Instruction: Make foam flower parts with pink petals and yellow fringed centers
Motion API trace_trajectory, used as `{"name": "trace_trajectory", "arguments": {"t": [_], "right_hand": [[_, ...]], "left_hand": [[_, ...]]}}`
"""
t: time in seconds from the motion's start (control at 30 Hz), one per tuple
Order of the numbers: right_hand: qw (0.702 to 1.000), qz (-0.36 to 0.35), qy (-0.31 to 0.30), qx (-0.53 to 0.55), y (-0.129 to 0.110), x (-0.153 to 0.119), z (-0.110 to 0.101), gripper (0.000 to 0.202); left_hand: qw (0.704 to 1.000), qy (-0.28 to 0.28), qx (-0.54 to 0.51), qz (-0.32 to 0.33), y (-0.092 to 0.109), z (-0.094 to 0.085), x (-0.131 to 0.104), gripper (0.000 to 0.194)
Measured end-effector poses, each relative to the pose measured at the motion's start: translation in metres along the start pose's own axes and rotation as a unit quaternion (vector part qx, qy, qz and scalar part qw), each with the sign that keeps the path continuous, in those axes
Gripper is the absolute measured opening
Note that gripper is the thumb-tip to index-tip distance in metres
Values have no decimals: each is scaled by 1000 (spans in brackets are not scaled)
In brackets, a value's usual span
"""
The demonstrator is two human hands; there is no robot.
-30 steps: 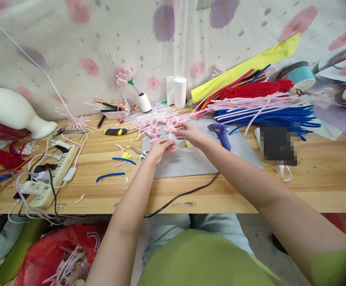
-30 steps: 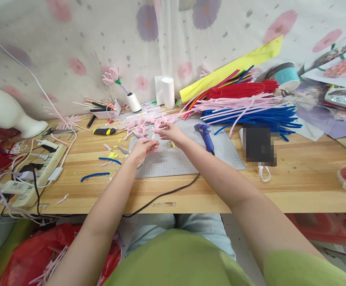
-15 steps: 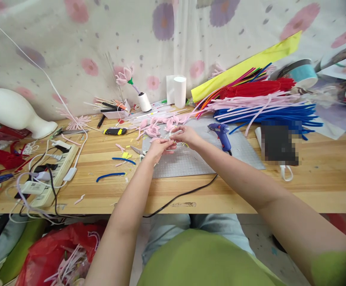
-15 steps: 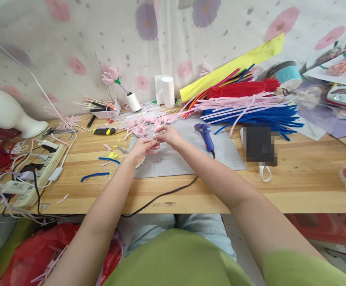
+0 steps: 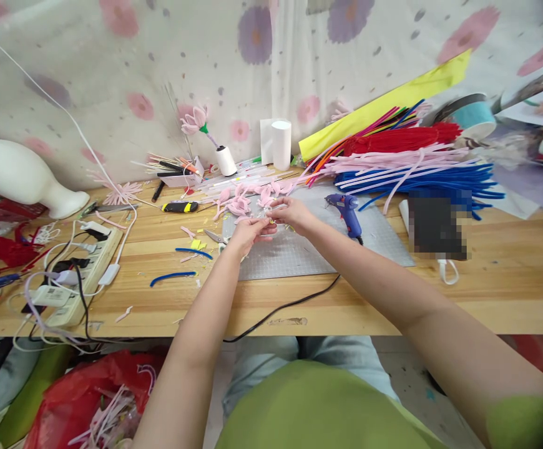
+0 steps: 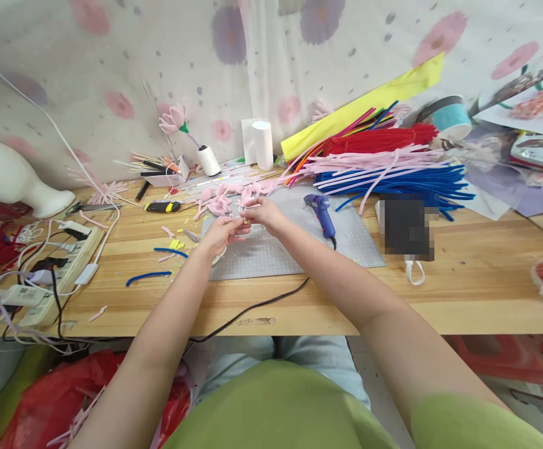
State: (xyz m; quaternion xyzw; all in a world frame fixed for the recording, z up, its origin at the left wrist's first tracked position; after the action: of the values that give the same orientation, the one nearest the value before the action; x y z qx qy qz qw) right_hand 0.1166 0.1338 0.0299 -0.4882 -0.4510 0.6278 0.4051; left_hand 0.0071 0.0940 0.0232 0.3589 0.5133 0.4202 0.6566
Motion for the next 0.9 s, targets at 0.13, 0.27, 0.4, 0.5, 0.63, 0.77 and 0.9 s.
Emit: {"name": "trace_trajectory", "arguments": {"t": [0.13,0.27,0.4,0.5,0.63,0.77,0.9], "right_hand": [[1000,0,2,6,-1,0,1,30],[1000,0,5,5,-2,-2,1,31],[1000,-4,14,-1,-4,-1,-1,29],[1000,-9,18,-4,-7,-1,-3,27],[1000,-12,19,-11,-10,-4,-2,24],[999,-13,26,-16,-11,-4,-3,24],[1000,-12,25,-4,-8,-2,-1,25]], "left_hand": [[1000,1,10,0,1,0,-1,10],[1000,-9,-1,-6,0,1,0,9],[1000,-15,-20,-10,-2,2,1,12],[1000,-3,-25,-7,-2,3,1,13],[1000,6,-13,5,-2,5,1,15],[999,25,15,18,0,4,2,15],[998,38,38,30,1,4,3,16]]}}
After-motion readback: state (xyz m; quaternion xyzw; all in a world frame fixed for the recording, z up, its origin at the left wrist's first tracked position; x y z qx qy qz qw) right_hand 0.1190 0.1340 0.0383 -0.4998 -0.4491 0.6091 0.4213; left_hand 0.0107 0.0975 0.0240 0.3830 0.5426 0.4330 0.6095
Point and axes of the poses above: each hand's wrist, its own x-axis towards the middle knuckle, its own z-axis out of the palm, y = z × x, the point moved 9 cm from there along x, towards the middle knuckle, and after that the axes turned 4 degrees about -x, right-handed, at the moved point
